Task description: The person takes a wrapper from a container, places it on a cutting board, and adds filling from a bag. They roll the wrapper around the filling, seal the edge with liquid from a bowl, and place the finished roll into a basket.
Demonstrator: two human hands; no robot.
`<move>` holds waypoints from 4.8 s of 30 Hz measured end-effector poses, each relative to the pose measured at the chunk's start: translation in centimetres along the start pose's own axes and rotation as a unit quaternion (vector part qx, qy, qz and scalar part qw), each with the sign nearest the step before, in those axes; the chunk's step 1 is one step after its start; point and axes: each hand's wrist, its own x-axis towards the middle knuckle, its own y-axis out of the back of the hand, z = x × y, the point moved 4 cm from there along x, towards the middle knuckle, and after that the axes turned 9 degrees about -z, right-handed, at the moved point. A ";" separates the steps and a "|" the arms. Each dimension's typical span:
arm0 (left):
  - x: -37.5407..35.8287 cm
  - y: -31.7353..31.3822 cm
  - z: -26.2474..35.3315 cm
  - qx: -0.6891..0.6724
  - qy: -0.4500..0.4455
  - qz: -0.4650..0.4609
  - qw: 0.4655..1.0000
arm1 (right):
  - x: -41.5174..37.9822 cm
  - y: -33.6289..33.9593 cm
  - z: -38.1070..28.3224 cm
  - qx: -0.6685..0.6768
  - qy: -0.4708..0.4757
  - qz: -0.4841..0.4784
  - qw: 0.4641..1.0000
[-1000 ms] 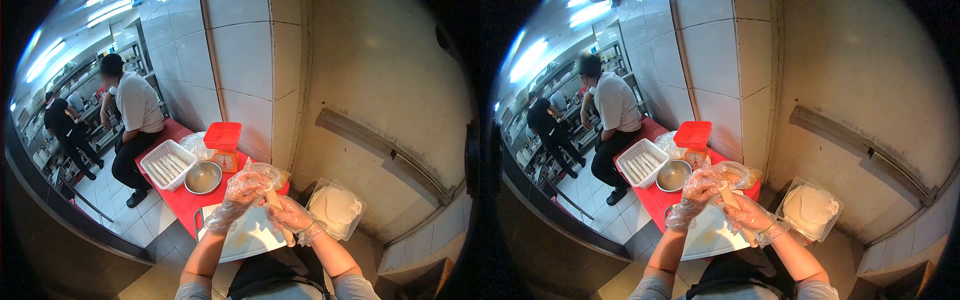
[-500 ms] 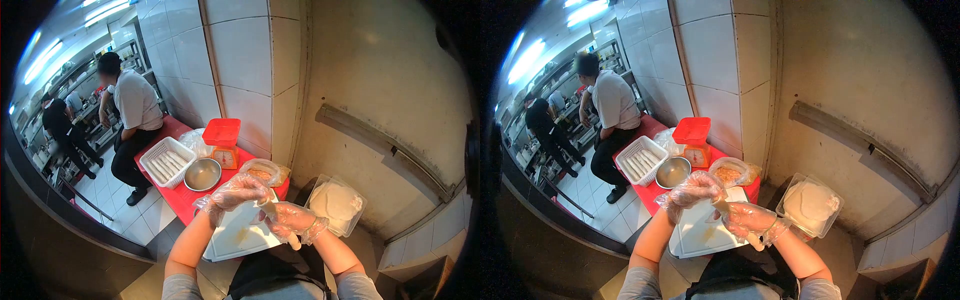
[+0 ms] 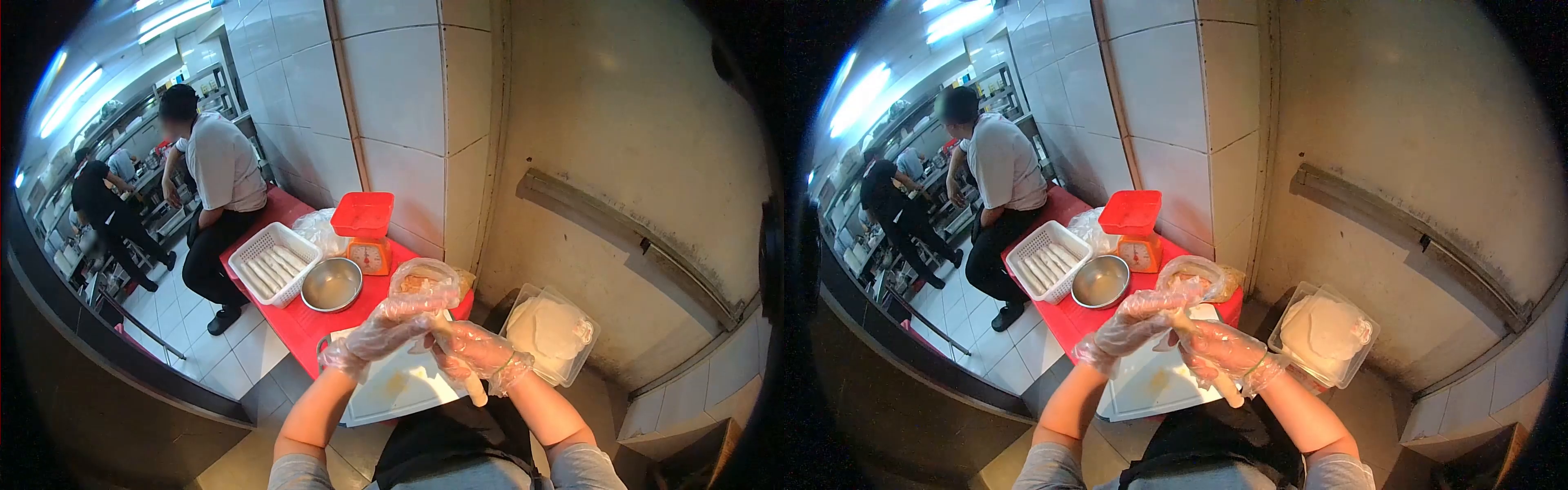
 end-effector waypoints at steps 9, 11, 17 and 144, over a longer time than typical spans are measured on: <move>-3.7 -3.6 -5.2 0.237 0.147 0.011 0.960 | 3.0 3.3 1.7 0.021 0.141 0.180 0.973; -5.4 -4.2 -8.7 0.142 0.143 -0.030 0.979 | 3.2 4.5 1.5 0.020 0.213 0.216 0.953; -14.8 4.1 -13.3 0.244 0.369 0.110 0.890 | -1.6 15.0 2.8 -0.134 0.275 0.445 0.842; 27.0 -10.0 -57.8 -0.071 0.310 0.217 0.923 | -56.4 15.3 31.1 0.078 0.178 0.886 0.421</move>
